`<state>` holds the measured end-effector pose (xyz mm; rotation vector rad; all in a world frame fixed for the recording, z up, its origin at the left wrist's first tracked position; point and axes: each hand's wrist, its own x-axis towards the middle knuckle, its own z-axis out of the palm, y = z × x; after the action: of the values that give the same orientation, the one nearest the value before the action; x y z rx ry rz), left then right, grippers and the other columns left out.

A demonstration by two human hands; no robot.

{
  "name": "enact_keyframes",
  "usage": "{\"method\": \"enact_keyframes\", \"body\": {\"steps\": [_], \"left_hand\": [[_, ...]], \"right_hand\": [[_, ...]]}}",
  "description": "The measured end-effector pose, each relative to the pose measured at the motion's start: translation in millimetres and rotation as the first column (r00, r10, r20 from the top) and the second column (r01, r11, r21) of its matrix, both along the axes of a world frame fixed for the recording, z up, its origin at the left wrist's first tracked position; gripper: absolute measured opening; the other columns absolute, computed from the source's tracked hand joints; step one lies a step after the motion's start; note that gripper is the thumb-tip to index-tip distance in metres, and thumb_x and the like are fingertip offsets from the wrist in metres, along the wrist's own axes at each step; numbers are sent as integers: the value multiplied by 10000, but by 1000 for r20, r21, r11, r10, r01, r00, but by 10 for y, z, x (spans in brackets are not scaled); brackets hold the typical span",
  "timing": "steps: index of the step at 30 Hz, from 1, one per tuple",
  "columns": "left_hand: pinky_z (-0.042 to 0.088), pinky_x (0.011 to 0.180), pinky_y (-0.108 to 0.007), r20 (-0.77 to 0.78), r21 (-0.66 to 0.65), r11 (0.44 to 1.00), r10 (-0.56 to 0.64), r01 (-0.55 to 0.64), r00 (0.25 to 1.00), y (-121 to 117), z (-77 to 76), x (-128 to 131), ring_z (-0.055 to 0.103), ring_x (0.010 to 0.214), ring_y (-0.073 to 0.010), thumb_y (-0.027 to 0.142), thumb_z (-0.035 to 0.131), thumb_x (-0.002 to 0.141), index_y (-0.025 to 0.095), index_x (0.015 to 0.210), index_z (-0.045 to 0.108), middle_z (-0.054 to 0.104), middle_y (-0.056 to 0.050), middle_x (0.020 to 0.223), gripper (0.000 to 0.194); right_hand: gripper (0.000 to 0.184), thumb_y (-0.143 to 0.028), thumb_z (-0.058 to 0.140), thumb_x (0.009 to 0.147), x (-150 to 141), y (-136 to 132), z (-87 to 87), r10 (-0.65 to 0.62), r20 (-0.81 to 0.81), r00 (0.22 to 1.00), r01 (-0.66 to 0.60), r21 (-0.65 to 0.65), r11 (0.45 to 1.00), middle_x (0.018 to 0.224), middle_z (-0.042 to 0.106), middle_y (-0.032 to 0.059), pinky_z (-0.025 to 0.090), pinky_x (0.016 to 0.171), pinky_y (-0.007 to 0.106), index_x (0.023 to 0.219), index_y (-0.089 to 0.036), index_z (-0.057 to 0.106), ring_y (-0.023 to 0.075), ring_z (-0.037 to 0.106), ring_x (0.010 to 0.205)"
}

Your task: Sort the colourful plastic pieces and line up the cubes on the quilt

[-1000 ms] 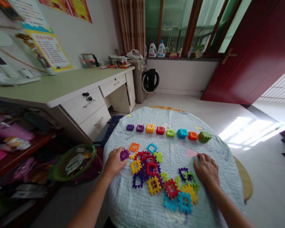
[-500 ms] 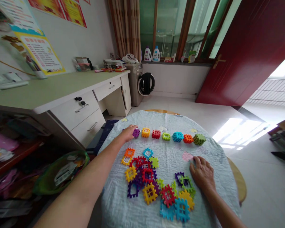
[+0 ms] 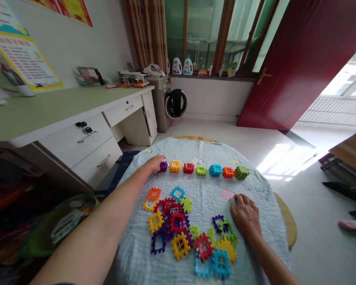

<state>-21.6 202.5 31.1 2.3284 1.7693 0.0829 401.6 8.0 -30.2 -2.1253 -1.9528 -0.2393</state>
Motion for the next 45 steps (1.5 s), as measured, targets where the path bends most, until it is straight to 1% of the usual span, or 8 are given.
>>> {"method": "enact_keyframes", "body": {"steps": [6,9,12,19,27,31,36,45], "left_hand": [[399,1067,-372,12,68,998,5,-6,1000,-137,63,52,505,1248,-293,105,665,597,167,1341,491,501,-136,1343,766],[322,1136,-419,56,170,985,-18,8,998,-352,133,117,405,1331,-302,169,662,661,180,1348,478,438,-131,1402,712],[354,1115,-417,169,293,955,-106,53,980,-667,117,209,471,1251,-261,155,574,747,179,1289,525,511,-117,1312,545],[438,1021,-388,183,82,976,-216,204,959,-1242,-108,501,567,1096,-234,150,560,765,177,1117,624,608,-104,1163,359],[447,1008,-368,231,-12,987,-154,161,961,-1290,-183,728,589,1085,-235,138,571,740,160,1121,622,638,-110,1138,385],[452,1019,-340,294,-9,992,-118,126,948,-1339,-209,799,593,1117,-208,120,533,760,150,1224,567,619,-113,1214,466],[448,1051,-387,502,85,996,-34,-10,864,-1505,-265,656,576,1166,-209,177,514,779,166,1282,523,580,-104,1289,504],[430,1047,-453,354,304,909,171,-286,919,-1909,-554,4,559,1147,-271,332,508,825,180,1122,609,624,-125,1188,348]], "right_hand": [[292,-325,467,917,0,-3,12,-6,-2,1000,6,-15,1000,1210,579,81,356,930,387,1169,-200,546,258,516,1086],[289,-325,470,914,2,-6,14,-3,-2,1000,3,-14,1000,1208,579,81,357,920,386,1163,-202,547,257,517,1080],[282,-330,466,914,1,-4,17,-4,-4,1000,4,-12,1000,1195,583,83,357,909,382,1152,-205,553,255,519,1067],[304,-341,457,914,-11,1,33,-17,-7,1000,17,-25,1000,1195,581,100,360,910,386,1159,-195,562,259,515,1073],[320,-335,469,905,-19,-1,43,-35,-16,999,34,-44,998,1187,580,99,363,911,377,1177,-196,565,248,509,1071],[310,-322,471,903,-31,-8,61,-38,-26,999,37,-36,999,1175,580,91,355,918,371,1170,-196,567,246,499,1075],[306,-325,464,907,-43,-17,86,-36,-36,999,35,-35,999,1172,575,92,350,910,370,1162,-194,570,244,493,1064],[286,-325,472,910,-34,-23,68,-27,-32,999,27,-22,999,1157,574,89,334,906,359,1149,-199,567,238,489,1058]]}}
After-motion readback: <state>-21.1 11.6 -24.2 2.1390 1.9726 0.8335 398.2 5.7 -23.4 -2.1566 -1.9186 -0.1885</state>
